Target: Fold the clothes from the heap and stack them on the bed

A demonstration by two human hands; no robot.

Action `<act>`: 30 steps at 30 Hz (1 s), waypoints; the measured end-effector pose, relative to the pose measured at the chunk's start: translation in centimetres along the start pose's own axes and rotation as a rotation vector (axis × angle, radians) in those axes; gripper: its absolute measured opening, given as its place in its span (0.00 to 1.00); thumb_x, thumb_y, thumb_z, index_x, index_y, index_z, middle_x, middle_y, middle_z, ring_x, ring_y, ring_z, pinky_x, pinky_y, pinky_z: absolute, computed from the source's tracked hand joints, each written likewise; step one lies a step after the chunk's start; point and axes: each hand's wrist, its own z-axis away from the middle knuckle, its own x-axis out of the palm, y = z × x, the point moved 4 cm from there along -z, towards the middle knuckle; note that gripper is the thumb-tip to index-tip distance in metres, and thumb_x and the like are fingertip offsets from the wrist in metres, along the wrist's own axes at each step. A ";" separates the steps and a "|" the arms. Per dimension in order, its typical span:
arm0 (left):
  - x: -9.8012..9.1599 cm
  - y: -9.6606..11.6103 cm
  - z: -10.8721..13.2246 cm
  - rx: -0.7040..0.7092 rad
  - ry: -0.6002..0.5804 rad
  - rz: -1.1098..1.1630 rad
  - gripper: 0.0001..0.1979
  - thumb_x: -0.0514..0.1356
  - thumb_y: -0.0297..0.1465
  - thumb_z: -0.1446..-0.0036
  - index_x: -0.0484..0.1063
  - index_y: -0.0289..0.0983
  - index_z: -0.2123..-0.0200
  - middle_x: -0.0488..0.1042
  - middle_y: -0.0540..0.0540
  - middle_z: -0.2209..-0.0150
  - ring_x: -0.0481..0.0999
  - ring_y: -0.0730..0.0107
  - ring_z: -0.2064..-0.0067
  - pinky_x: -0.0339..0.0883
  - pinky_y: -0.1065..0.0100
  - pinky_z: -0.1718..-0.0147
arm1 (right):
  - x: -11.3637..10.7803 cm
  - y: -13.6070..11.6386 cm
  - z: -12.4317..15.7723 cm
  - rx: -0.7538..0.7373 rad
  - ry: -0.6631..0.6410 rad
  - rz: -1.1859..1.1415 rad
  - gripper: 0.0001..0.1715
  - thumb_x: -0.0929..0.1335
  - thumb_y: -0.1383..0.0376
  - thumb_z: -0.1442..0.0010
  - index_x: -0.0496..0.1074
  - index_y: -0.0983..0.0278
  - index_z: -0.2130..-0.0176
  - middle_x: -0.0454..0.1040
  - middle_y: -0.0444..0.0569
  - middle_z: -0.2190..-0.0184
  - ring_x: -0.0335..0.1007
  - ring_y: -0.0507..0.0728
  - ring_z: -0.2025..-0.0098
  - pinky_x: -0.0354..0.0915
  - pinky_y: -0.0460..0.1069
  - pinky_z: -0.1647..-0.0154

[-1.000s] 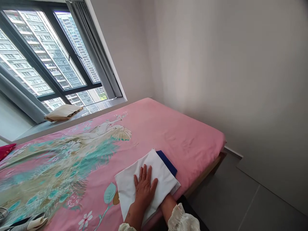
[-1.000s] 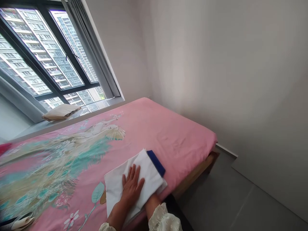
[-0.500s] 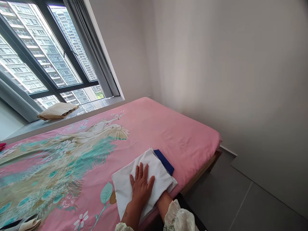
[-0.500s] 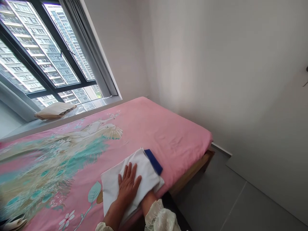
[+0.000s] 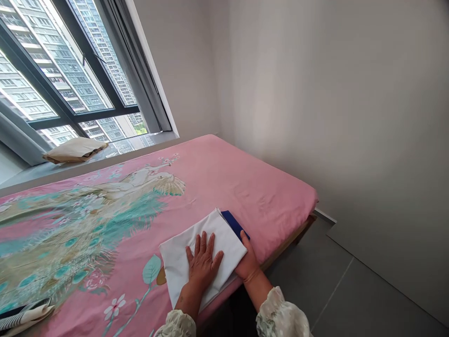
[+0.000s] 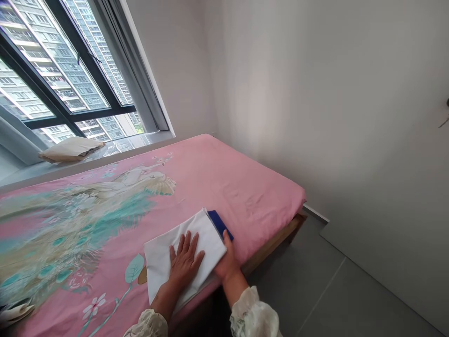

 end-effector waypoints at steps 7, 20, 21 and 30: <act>-0.1 0.5 0.3 0.082 -0.045 -0.034 0.47 0.58 0.57 0.56 0.47 0.48 0.35 0.35 0.43 0.31 0.30 0.47 0.32 0.20 0.36 0.41 | -8.4 -4.6 5.5 -0.037 0.091 -0.038 0.34 0.58 0.45 0.38 0.65 0.63 0.44 0.67 0.57 0.44 0.62 0.61 0.42 0.55 0.60 0.41; 0.5 -4.6 10.4 0.141 0.163 -0.095 0.37 0.54 0.51 0.46 0.50 0.48 0.36 0.47 0.46 0.33 0.45 0.51 0.33 0.28 0.41 0.37 | 6.1 0.8 -3.1 -0.295 -0.170 1.300 0.36 0.59 0.51 0.36 0.51 0.65 0.35 0.38 0.55 0.32 0.23 0.62 0.31 0.19 0.62 0.36; 0.8 -5.8 11.6 0.115 0.169 -0.094 0.34 0.54 0.49 0.45 0.52 0.48 0.36 0.48 0.47 0.33 0.46 0.53 0.33 0.31 0.42 0.37 | 5.8 1.7 -3.6 -0.266 -0.187 1.352 0.36 0.58 0.51 0.36 0.50 0.64 0.35 0.38 0.55 0.32 0.23 0.62 0.31 0.18 0.62 0.36; 0.4 -9.0 16.3 -0.041 0.256 -0.009 0.27 0.52 0.37 0.43 0.61 0.37 0.40 0.55 0.42 0.35 0.53 0.59 0.34 0.43 0.52 0.36 | 4.7 4.5 -4.2 -0.239 -0.186 1.547 0.36 0.54 0.48 0.35 0.46 0.60 0.34 0.38 0.51 0.32 0.23 0.60 0.31 0.16 0.60 0.37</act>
